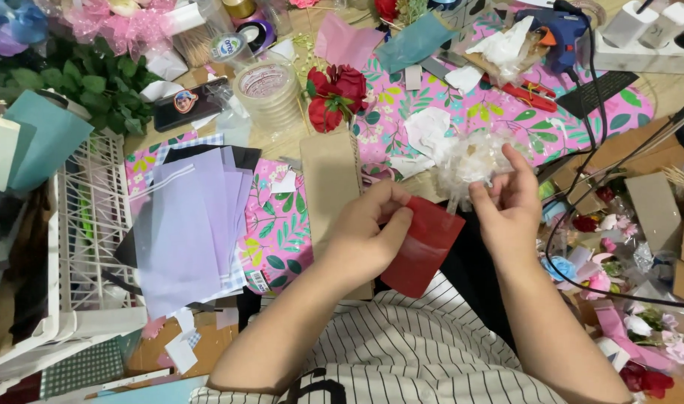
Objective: The person wraps a red artificial rose with a piece of red paper and secures it with a clear adhesive strip. They then handle a stack of translucent paper sheets, sorting through them and folding a piece.
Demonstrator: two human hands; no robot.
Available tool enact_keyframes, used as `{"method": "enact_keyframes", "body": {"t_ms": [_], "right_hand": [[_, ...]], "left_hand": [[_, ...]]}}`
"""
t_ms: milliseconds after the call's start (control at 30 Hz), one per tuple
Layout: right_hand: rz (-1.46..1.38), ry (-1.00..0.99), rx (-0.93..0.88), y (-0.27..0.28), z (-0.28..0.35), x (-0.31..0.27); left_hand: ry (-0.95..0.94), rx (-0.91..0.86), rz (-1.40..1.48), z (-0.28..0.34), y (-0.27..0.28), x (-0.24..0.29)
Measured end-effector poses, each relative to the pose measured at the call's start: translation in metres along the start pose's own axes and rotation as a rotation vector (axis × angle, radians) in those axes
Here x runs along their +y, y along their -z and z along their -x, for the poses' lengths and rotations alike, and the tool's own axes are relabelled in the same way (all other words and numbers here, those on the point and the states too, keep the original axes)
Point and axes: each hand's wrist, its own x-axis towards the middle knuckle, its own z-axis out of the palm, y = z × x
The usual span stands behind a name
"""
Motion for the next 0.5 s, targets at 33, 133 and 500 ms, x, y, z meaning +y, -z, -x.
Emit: {"method": "enact_keyframes", "body": {"t_ms": [33,133,500], "right_hand": [[0.0,0.002,-0.001,0.001,0.0,0.006],[-0.077,0.036,0.056,0.003,0.0,0.02],[0.088,0.434,-0.109,0.013,0.024,-0.029]], "left_hand": [[-0.002,0.001,0.0,0.001,0.001,-0.001],[-0.004,0.007,0.025,0.002,0.004,-0.002],[0.034,-0.003,0.003,0.013,0.014,0.003]]}}
